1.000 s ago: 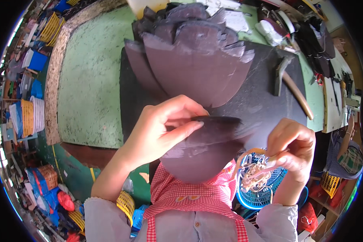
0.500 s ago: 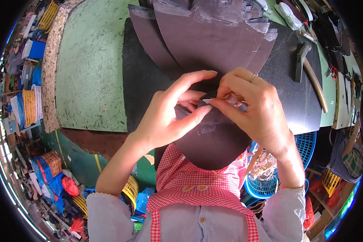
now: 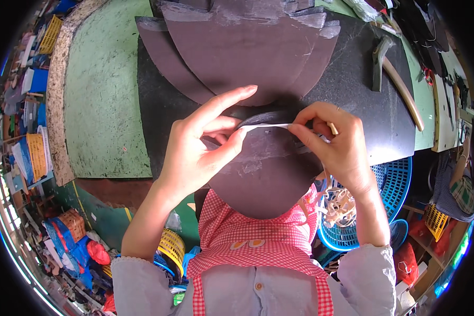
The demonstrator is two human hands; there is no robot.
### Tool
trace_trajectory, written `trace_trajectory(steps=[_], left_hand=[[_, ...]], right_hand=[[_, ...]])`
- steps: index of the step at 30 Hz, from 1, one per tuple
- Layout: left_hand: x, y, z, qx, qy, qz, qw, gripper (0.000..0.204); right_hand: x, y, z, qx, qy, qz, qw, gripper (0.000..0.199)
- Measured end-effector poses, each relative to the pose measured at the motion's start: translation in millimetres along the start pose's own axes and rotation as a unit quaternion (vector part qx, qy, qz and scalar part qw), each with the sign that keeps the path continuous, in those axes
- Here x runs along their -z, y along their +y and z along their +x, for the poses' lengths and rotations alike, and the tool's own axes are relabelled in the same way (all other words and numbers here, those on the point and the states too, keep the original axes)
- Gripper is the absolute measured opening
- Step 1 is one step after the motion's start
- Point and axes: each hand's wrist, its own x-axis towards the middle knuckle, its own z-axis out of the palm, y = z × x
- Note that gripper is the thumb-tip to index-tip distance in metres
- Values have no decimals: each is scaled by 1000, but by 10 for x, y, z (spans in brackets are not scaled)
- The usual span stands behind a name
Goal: Applying adhesive tape to the edges of leather shoe components and folding them over to prepare for stitching.
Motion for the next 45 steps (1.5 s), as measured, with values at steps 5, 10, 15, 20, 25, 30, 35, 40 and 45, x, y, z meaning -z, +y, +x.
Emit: trace_trajectory(steps=[5, 10, 15, 20, 25, 30, 35, 40, 45], left_hand=[[-34, 102, 47, 22, -45, 26, 998, 52], [-214, 71, 142, -37, -15, 190, 981, 19], [-233, 94, 59, -31, -2, 109, 994, 16], [-40, 129, -169, -61, 76, 83, 992, 13], [1285, 97, -430, -89, 316, 503, 800, 29], [470, 223, 520, -226, 275, 401, 844, 62], [214, 81, 1198, -380, 276, 388, 793, 31], [245, 9, 839, -420, 146, 276, 852, 22], [371, 213, 509, -396, 44, 82, 913, 21]], right_hand=[[-88, 76, 28, -21, 21, 34, 999, 16], [97, -24, -68, -110, -78, 65, 989, 16], [36, -57, -100, -97, -88, 66, 989, 14], [-218, -97, -119, -58, -27, 253, 965, 16], [88, 98, -99, 94, -14, 325, 941, 10], [69, -267, -124, -53, -177, 496, 849, 15], [186, -284, -208, -46, -86, 426, 899, 14], [367, -178, -233, -55, 21, 358, 932, 13], [508, -280, -198, 50, 29, 432, 900, 27]])
